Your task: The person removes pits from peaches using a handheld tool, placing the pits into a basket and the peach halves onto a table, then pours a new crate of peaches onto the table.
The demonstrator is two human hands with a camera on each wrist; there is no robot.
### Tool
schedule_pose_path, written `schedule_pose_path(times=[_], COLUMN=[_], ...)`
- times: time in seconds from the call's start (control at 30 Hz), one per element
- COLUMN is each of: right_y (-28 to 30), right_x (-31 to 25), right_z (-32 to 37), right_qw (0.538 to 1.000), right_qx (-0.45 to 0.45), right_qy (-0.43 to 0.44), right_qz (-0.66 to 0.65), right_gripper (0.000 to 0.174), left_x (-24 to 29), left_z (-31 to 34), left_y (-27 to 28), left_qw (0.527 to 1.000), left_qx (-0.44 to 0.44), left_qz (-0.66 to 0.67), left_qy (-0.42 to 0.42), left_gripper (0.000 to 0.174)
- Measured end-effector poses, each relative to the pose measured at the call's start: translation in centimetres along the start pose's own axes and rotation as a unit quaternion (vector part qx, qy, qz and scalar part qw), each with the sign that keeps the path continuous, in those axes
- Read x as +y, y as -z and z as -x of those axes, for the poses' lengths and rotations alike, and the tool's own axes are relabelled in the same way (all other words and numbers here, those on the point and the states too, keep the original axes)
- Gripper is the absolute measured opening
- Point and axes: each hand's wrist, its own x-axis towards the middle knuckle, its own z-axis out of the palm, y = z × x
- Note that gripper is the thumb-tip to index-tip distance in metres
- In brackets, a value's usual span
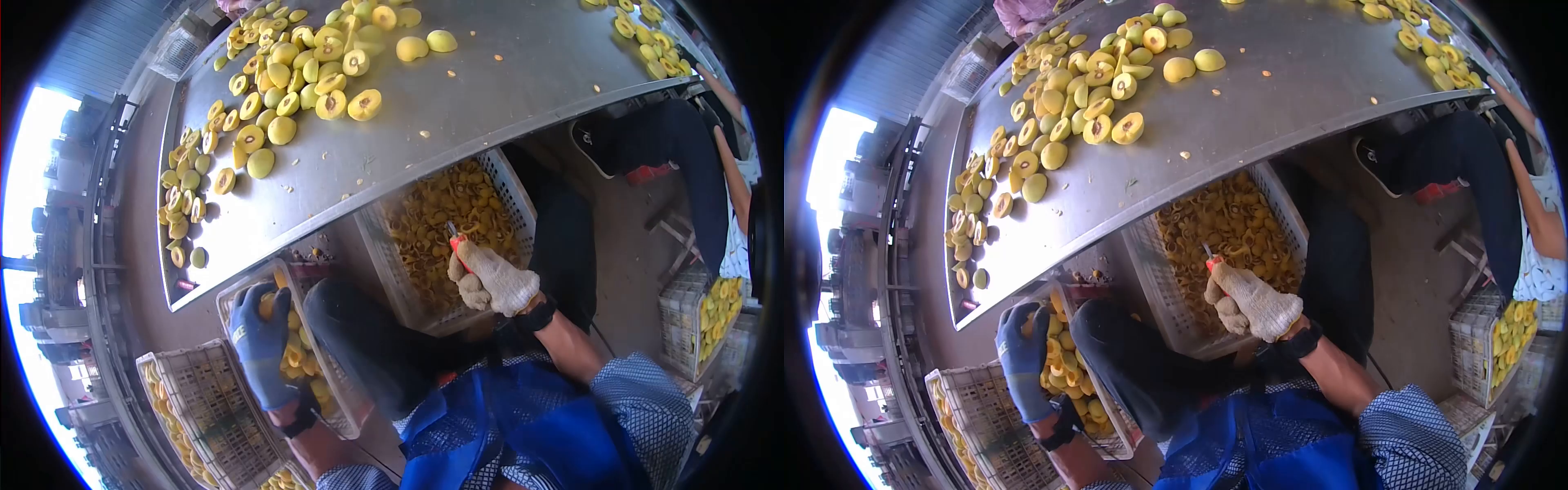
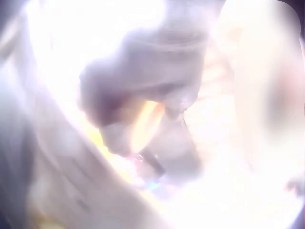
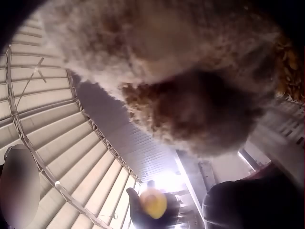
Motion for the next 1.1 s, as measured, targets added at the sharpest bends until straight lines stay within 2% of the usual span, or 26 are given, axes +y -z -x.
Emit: schedule_pose_path(times=[0.03,0.07,0.13,0.2,0.27,0.3,0.33,0.37,0.43,0.47,0.5,0.57,0.67,0.73,0.77,0.83,0.93,1.0,1.07,1.1], right_y=[-0.1,-0.2,-1.4,-1.7,-0.9,-0.3,0.3,0.9,1.9,2.2,2.3,2.2,0.0,-2.0,-3.6,-6.0,-7.8,-8.2,-8.5,-8.7], right_x=[-0.1,-0.1,-0.1,-0.3,-0.3,-0.2,-0.2,-0.1,0.0,-0.1,-0.2,-0.7,-2.9,-4.3,-4.9,-5.5,-5.1,-4.3,-3.5,-3.3], right_z=[-0.2,-0.5,-1.4,-1.8,-1.5,-1.5,-1.4,-1.4,-1.5,-1.4,-1.4,-1.6,-0.4,-0.2,-0.2,0.3,0.8,1.3,1.6,1.6], right_qw=[1.0,0.999,0.996,0.992,0.995,0.996,0.996,0.997,0.997,0.995,0.994,0.99,0.961,0.904,0.858,0.809,0.816,0.809,0.798,0.799], right_qx=[-0.004,-0.008,0.046,0.073,0.05,0.05,0.05,0.05,0.059,0.076,0.077,0.073,0.083,0.094,0.111,0.127,0.14,0.151,0.169,0.167], right_qy=[0.015,0.029,0.043,0.057,0.057,0.055,0.052,0.05,0.047,0.054,0.066,0.093,0.161,0.259,0.326,0.362,0.273,0.27,0.258,0.249], right_qz=[0.014,0.028,0.069,0.082,0.062,0.054,0.047,0.04,0.035,0.041,0.052,0.078,0.21,0.326,0.382,0.445,0.49,0.499,0.518,0.521], right_gripper=[0.041,0.042,0.043,0.043,0.032,0.03,0.028,0.027,0.027,0.027,0.027,0.027,0.032,0.034,0.036,0.038,0.041,0.039,0.038,0.038], left_x=[-1.4,-0.6,3.3,7.1,10.1,10.9,12.4,13.5,14.7,14.8,15.0,14.8,14.7,15.0,14.9,14.2,14.0,13.7,13.3,13.5], left_z=[-0.7,-2.4,-7.7,-14.0,-20.3,-22.8,-24.5,-25.6,-26.4,-26.3,-25.6,-25.0,-20.9,-16.2,-13.8,-9.5,-4.3,-2.4,-1.5,-1.4], left_y=[0.4,0.8,-0.8,-4.5,-8.8,-12.0,-13.3,-14.5,-15.3,-15.4,-15.7,-15.1,-10.6,-7.1,-6.2,-7.5,-9.8,-11.1,-12.6,-12.7], left_qw=[0.999,0.997,0.992,0.99,0.989,0.99,0.988,0.987,0.972,0.961,0.943,0.944,0.941,0.904,0.876,0.831,0.761,0.784,0.848,0.81], left_qx=[-0.004,-0.009,-0.026,-0.057,-0.11,-0.062,-0.071,-0.092,-0.173,-0.2,-0.18,-0.19,-0.124,-0.131,-0.135,-0.084,-0.021,0.026,0.083,0.059], left_qz=[0.039,0.074,0.115,0.107,0.051,0.042,0.025,0.025,0.136,0.182,0.271,0.271,0.31,0.406,0.464,0.55,0.648,0.62,0.52,0.583], left_qy=[-0.003,-0.009,-0.037,-0.076,-0.09,-0.122,-0.133,-0.131,-0.081,-0.053,-0.065,-0.015,-0.051,-0.029,-0.004,0.02,0.031,-0.004,-0.061,-0.019], left_gripper=[0.024,0.028,0.034,0.041,0.052,0.056,0.063,0.06,0.057,0.056,0.056,0.054,0.056,0.052,0.05,0.039,0.025,0.028,0.03,0.034])
